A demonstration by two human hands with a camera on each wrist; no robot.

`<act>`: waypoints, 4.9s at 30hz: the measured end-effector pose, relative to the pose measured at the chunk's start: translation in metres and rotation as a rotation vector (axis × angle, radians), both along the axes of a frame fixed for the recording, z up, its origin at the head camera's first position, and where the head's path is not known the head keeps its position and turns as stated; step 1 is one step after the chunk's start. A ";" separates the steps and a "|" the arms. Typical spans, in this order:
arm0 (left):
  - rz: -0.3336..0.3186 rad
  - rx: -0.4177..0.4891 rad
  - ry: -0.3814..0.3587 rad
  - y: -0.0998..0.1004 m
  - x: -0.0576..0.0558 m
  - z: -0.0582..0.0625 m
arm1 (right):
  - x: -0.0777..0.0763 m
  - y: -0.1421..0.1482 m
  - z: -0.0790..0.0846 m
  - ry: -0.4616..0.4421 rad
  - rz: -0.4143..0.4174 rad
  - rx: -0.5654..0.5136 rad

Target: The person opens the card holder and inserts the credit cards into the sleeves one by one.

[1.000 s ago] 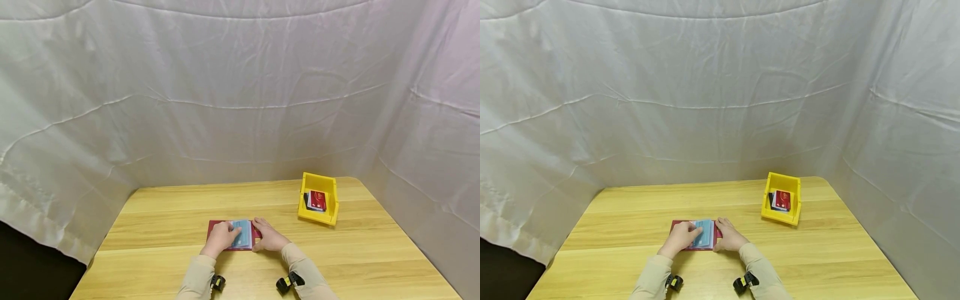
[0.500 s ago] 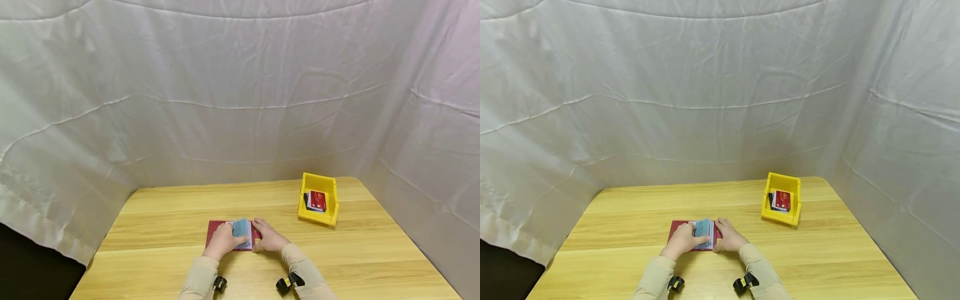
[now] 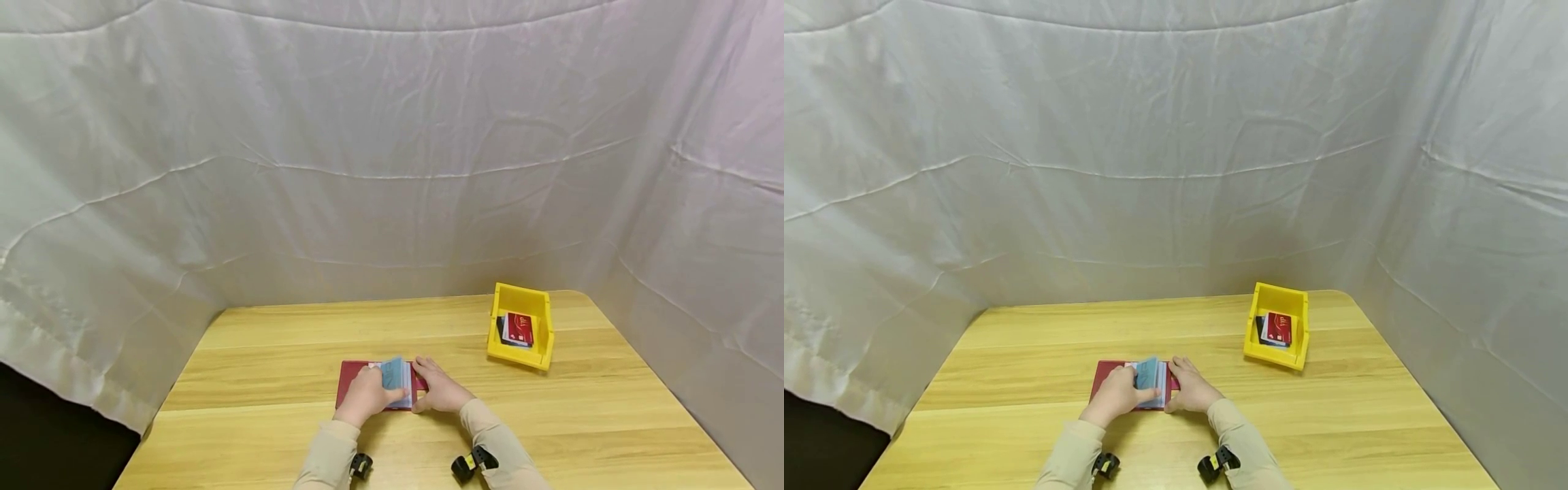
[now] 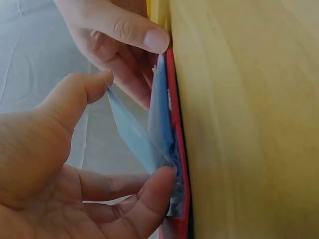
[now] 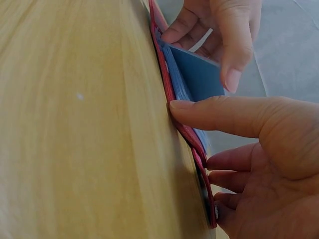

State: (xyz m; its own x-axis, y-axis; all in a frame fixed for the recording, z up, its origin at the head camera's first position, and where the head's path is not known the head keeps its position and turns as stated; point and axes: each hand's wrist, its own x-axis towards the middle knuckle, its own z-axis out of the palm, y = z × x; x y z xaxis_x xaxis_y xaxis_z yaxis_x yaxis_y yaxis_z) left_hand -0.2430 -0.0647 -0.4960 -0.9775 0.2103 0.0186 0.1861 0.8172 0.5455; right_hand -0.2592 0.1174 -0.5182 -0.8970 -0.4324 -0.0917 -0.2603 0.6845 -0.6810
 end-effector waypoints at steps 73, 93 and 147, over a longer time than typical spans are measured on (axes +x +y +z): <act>-0.219 0.026 -0.201 -0.099 -0.016 0.000 | 0.003 -0.001 0.003 0.023 0.006 -0.001; -0.217 0.031 -0.202 -0.098 -0.015 -0.004 | -0.020 0.057 0.040 -0.081 -0.107 -0.236; -0.210 0.038 -0.200 -0.096 -0.018 -0.005 | -0.095 0.174 0.033 -0.209 -0.684 -0.398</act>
State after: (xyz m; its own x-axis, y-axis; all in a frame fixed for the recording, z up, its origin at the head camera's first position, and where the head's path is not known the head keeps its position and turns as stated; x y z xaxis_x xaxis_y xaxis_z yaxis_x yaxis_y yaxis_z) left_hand -0.2609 -0.1607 -0.5011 -0.8977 0.4109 -0.1590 0.2342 0.7508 0.6176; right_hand -0.3540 0.2919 -0.4850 -0.9555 0.1690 -0.2416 0.2868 0.3421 -0.8948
